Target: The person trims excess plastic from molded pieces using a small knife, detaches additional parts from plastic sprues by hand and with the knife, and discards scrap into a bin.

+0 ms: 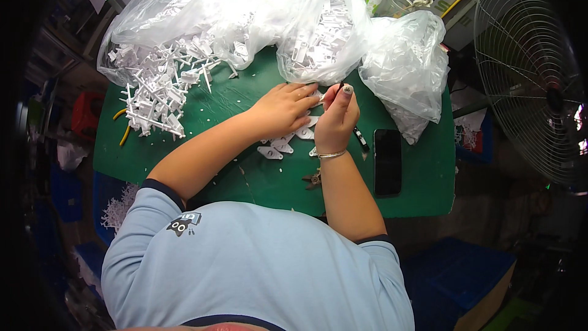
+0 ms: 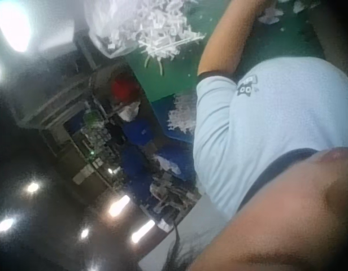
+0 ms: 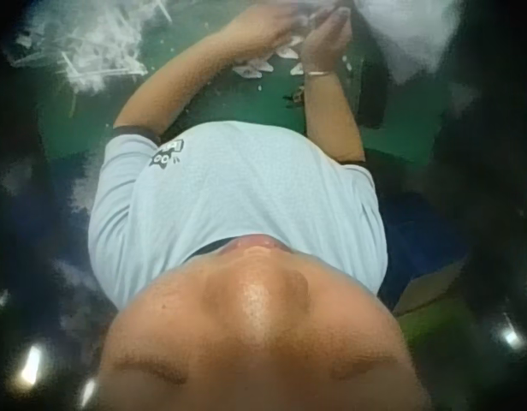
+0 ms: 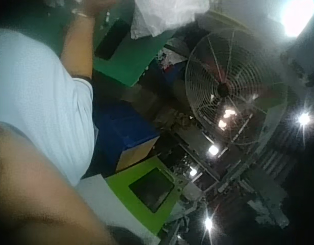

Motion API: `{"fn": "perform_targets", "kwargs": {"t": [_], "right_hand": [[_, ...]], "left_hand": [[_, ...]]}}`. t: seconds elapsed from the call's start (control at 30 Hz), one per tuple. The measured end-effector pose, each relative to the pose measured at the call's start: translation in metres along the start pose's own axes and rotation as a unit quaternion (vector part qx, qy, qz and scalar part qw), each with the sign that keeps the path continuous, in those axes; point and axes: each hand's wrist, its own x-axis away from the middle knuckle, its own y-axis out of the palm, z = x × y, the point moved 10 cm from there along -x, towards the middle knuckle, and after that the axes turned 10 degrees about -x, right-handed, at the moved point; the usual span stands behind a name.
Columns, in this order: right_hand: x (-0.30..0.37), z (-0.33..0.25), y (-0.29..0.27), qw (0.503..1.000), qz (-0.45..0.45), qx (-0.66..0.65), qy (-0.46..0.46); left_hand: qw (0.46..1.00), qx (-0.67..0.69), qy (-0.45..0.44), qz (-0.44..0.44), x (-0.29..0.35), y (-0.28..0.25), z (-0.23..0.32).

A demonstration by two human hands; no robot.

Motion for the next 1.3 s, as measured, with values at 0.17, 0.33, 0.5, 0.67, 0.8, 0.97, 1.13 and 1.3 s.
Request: {"fn": "perform_targets", "kwargs": {"t": [0.17, 0.33, 0.5, 0.67, 0.8, 0.97, 1.13, 1.3], "right_hand": [[0.0, 0.0, 0.003, 1.0, -0.01, -0.01, -0.009], [0.001, -0.002, 0.009, 0.999, -0.035, -0.008, -0.012], [0.003, 0.0, 0.014, 0.998, -0.061, 0.013, -0.022], [0.002, 0.0, 0.012, 0.998, -0.06, 0.008, -0.019], [0.003, -0.005, 0.015, 0.997, -0.065, 0.01, -0.033], [0.005, -0.009, 0.016, 0.997, -0.07, 0.002, -0.036], [0.009, -0.014, 0.037, 0.987, -0.149, 0.044, -0.037], [0.038, -0.011, 0.076, 0.94, -0.291, 0.169, -0.065]], "left_hand": [[0.998, 0.047, 0.042, 0.003, 0.028, -0.017, 0.013], [0.987, 0.091, -0.108, 0.072, 0.023, -0.032, -0.031], [0.993, 0.024, -0.101, -0.059, -0.006, -0.003, -0.019], [0.993, -0.019, -0.099, -0.069, -0.014, 0.008, -0.014], [0.998, 0.043, -0.035, -0.038, -0.013, 0.0, 0.0], [0.973, 0.157, -0.081, 0.146, 0.013, -0.068, -0.016], [0.706, 0.603, -0.335, 0.162, 0.072, -0.027, -0.081], [0.655, 0.651, -0.305, 0.232, 0.085, -0.034, -0.085]]}}
